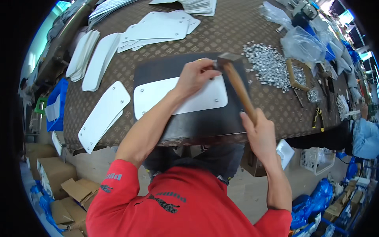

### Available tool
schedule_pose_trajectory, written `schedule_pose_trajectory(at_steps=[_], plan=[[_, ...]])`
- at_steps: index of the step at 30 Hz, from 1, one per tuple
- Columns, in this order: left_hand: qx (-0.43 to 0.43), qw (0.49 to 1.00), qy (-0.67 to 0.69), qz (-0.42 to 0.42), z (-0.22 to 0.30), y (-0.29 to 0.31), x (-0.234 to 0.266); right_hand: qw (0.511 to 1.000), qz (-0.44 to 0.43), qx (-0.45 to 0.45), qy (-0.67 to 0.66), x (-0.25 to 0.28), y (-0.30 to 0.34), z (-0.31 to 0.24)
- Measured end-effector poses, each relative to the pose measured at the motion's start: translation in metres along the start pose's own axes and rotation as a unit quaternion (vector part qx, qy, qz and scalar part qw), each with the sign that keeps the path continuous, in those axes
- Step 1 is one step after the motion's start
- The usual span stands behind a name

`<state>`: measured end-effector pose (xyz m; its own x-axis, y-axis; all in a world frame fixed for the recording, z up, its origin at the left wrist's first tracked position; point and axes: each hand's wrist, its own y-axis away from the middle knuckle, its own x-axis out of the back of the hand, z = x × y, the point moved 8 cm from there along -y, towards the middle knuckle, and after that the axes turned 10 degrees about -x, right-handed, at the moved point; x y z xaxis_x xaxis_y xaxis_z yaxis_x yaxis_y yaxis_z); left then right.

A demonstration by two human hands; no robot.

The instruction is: Manually inserting metal rivets into plastic components and securing them with a hammer at an assembly workbench.

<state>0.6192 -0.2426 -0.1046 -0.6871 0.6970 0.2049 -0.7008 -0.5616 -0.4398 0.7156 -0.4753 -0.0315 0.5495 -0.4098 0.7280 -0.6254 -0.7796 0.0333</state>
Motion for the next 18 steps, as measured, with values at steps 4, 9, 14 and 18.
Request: schedule_pose_trajectory(at_steps=[4, 9, 14, 18], plan=[[0.006, 1.000, 0.016, -0.001, 0.005, 0.010, -0.004, 0.974, -0.009, -0.141, -0.177, 0.008, 0.040, 0.018], [0.031, 0.993, 0.111, -0.011, 0.031, 0.012, -0.003, 0.929, 0.100, -0.135, -0.330, 0.049, 0.066, 0.019], [0.041, 0.993, 0.088, -0.068, 0.025, 0.036, -0.021, 0.926, 0.157, -0.082, -0.332, 0.083, 0.074, -0.011], [0.010, 0.995, 0.071, -0.065, 0.028, 0.034, -0.026, 0.878, 0.149, 0.152, -0.429, 0.107, 0.083, -0.047]])
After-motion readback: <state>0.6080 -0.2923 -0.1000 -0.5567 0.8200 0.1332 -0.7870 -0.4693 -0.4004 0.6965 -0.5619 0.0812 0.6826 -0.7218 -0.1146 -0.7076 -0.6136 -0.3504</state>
